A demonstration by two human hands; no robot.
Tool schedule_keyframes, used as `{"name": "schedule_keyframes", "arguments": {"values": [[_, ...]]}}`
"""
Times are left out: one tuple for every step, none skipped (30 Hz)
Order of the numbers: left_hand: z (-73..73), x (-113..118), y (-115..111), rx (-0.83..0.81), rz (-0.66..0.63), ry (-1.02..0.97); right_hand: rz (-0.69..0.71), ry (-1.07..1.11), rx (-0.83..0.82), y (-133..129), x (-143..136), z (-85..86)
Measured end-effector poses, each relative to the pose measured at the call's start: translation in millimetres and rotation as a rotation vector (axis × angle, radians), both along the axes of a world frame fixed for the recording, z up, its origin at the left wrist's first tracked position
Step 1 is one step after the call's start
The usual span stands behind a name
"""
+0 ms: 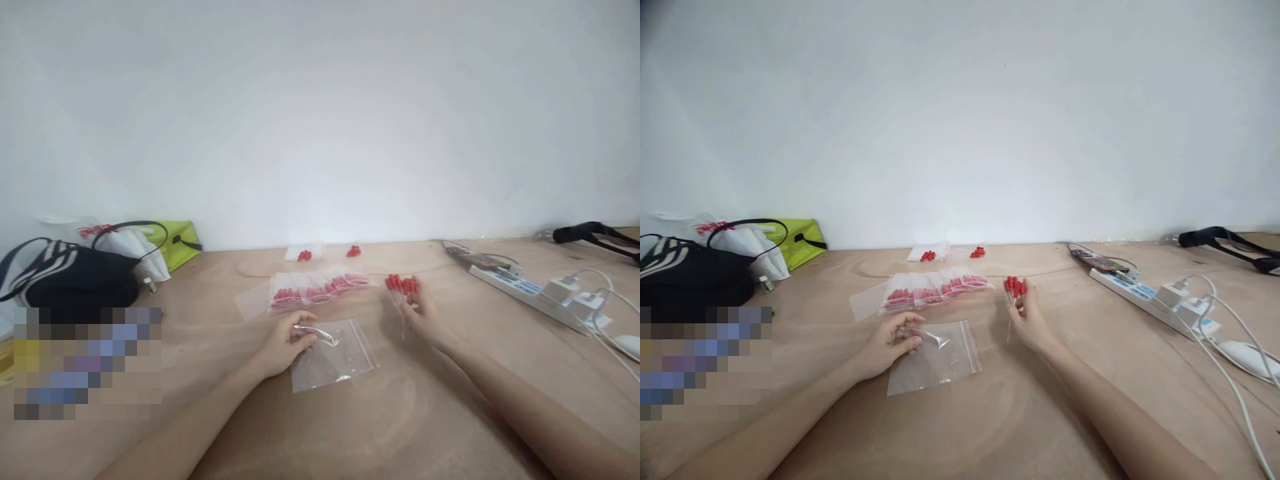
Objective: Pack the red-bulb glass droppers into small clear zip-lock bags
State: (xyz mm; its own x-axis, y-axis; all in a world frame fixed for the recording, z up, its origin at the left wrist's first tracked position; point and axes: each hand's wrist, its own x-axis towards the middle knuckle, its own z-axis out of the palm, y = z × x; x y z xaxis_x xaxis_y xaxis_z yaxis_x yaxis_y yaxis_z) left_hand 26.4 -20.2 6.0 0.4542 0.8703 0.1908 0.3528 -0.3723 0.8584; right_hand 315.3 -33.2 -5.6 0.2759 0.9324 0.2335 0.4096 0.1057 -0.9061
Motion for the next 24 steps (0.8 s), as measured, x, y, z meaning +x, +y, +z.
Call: {"name": "schedule_keyframes", "arguments": {"values": [[-1.1,2,-2,0.093,0.021,0.079,0.038,0.097,-0.007,-7,-1,-3.6],[-1.2,2,-3,0.208,0.057,0.155,0.066,0.179,-0.020,-12,-4,-6.5],[-0.6,2,-4,0.323,0.089,0.218,0.082,0.253,-0.034,-16,-7,-8.6],[0.5,1,-5,0.414,0.099,0.264,0.081,0.325,-0.038,-19,-11,-9.9],[1.9,0,-7,0.461,0.075,0.303,0.071,0.385,-0.034,-21,-16,-10.6],[3.3,-2,-8,0.463,0.023,0.342,0.057,0.427,-0.027,-21,-20,-10.8],[4.6,-3,-11,0.432,-0.052,0.386,0.044,0.456,-0.017,-21,-24,-10.9],[5.6,-3,-13,0.384,-0.130,0.432,0.032,0.474,-0.006,-20,-27,-11.1],[6.2,-4,-16,0.331,-0.193,0.476,0.024,0.487,0.007,-18,-29,-11.6],[6.6,-4,-18,0.286,-0.235,0.514,0.021,0.495,0.017,-17,-30,-12.4],[6.7,-4,-20,0.253,-0.258,0.542,0.022,0.502,0.027,-15,-30,-13.5],[6.5,-4,-21,0.231,-0.269,0.558,0.023,0.507,0.036,-14,-31,-14.8],[6.3,-3,-21,0.221,-0.271,0.565,0.026,0.510,0.043,-13,-30,-16.1],[5.9,-3,-21,0.216,-0.266,0.567,0.030,0.510,0.049,-12,-30,-17.3],[5.6,-3,-21,0.215,-0.264,0.567,0.032,0.509,0.053,-12,-30,-18.2],[5.3,-3,-20,0.215,-0.265,0.567,0.033,0.508,0.056,-12,-30,-18.9],[5.1,-3,-20,0.216,-0.264,0.566,0.036,0.508,0.057,-11,-31,-19.3],[5.1,-3,-19,0.217,-0.265,0.566,0.041,0.509,0.058,-11,-32,-19.4],[5.5,-3,-19,0.220,-0.267,0.565,0.048,0.511,0.060,-12,-33,-19.4],[6.0,-3,-19,0.224,-0.271,0.561,0.058,0.513,0.062,-12,-34,-19.2],[6.8,-3,-20,0.229,-0.274,0.555,0.071,0.516,0.062,-13,-36,-18.6],[7.8,-2,-20,0.233,-0.276,0.545,0.086,0.521,0.061,-14,-38,-17.8],[8.8,-2,-21,0.237,-0.276,0.534,0.104,0.529,0.056,-16,-40,-16.6],[9.7,-1,-22,0.239,-0.272,0.522,0.124,0.541,0.047,-17,-42,-15.0]]}}
